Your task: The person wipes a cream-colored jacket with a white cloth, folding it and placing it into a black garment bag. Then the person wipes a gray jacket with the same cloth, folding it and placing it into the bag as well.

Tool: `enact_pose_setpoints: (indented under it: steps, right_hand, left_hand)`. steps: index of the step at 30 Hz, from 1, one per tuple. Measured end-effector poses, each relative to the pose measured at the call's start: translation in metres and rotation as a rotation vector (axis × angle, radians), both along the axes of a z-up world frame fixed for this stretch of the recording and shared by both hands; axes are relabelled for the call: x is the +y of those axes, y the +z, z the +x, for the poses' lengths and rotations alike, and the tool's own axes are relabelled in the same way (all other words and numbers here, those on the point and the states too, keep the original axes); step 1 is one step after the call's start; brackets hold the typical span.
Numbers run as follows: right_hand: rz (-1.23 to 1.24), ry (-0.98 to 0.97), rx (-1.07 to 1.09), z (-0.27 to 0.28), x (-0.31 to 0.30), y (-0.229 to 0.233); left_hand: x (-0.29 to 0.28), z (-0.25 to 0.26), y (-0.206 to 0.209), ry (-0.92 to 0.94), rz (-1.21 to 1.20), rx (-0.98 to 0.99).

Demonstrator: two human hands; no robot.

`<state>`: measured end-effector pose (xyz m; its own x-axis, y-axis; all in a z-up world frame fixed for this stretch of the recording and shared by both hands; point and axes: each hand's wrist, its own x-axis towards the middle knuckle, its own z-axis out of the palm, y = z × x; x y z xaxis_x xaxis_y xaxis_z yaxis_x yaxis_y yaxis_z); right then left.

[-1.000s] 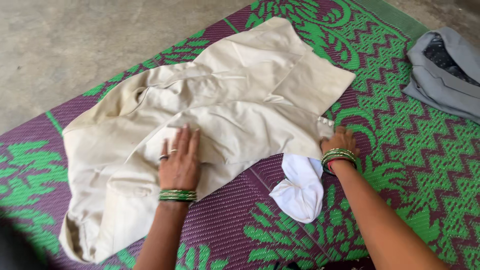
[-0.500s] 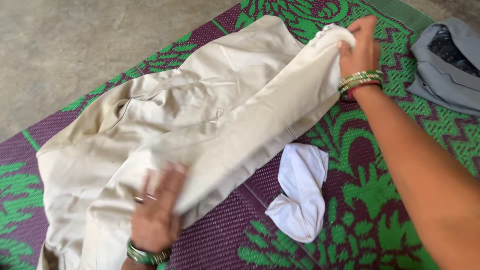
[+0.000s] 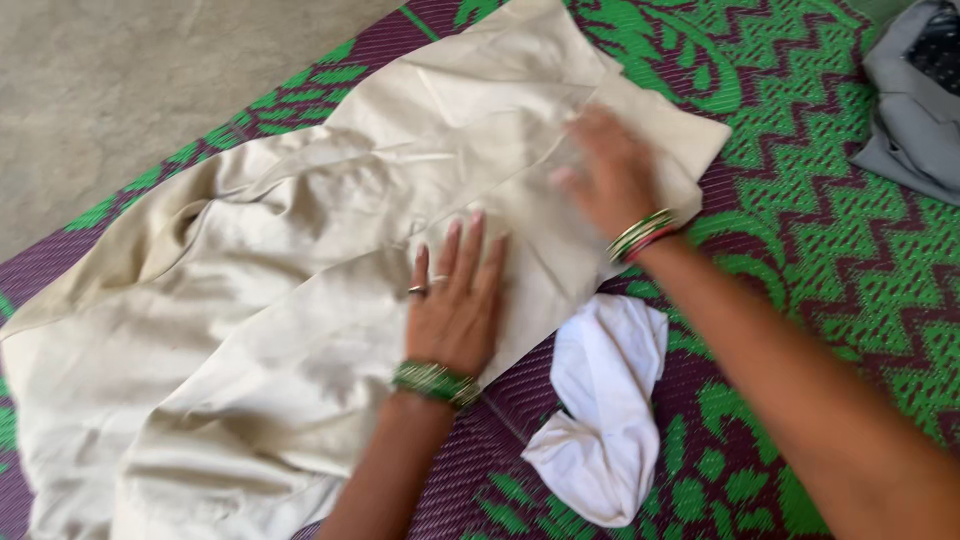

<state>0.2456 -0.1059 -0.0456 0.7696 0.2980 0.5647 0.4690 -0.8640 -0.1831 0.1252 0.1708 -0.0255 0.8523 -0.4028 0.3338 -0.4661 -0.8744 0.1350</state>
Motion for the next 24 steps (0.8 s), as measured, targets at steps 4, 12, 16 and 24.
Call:
enact_pose_setpoints:
  steps: [4, 12, 16, 24]
  right_hand:
    - [-0.071, 0.201, 0.198, -0.016, 0.035, -0.021]
    - [-0.129, -0.180, 0.315, 0.025, -0.024, -0.027]
    - [-0.320, -0.298, 0.342, 0.039, -0.036, -0.007]
    - [-0.322, -0.398, 0.038, 0.039, -0.015, -0.005]
  left_hand:
    - [-0.046, 0.014, -0.023, 0.123, 0.024, 0.270]
    - [-0.007, 0.066, -0.030, 0.398, 0.066, 0.264]
    - [0.021, 0.087, -0.010, 0.474, 0.240, 0.326]
    - [0.074, 0.051, 0.004, 0.680, 0.073, 0.434]
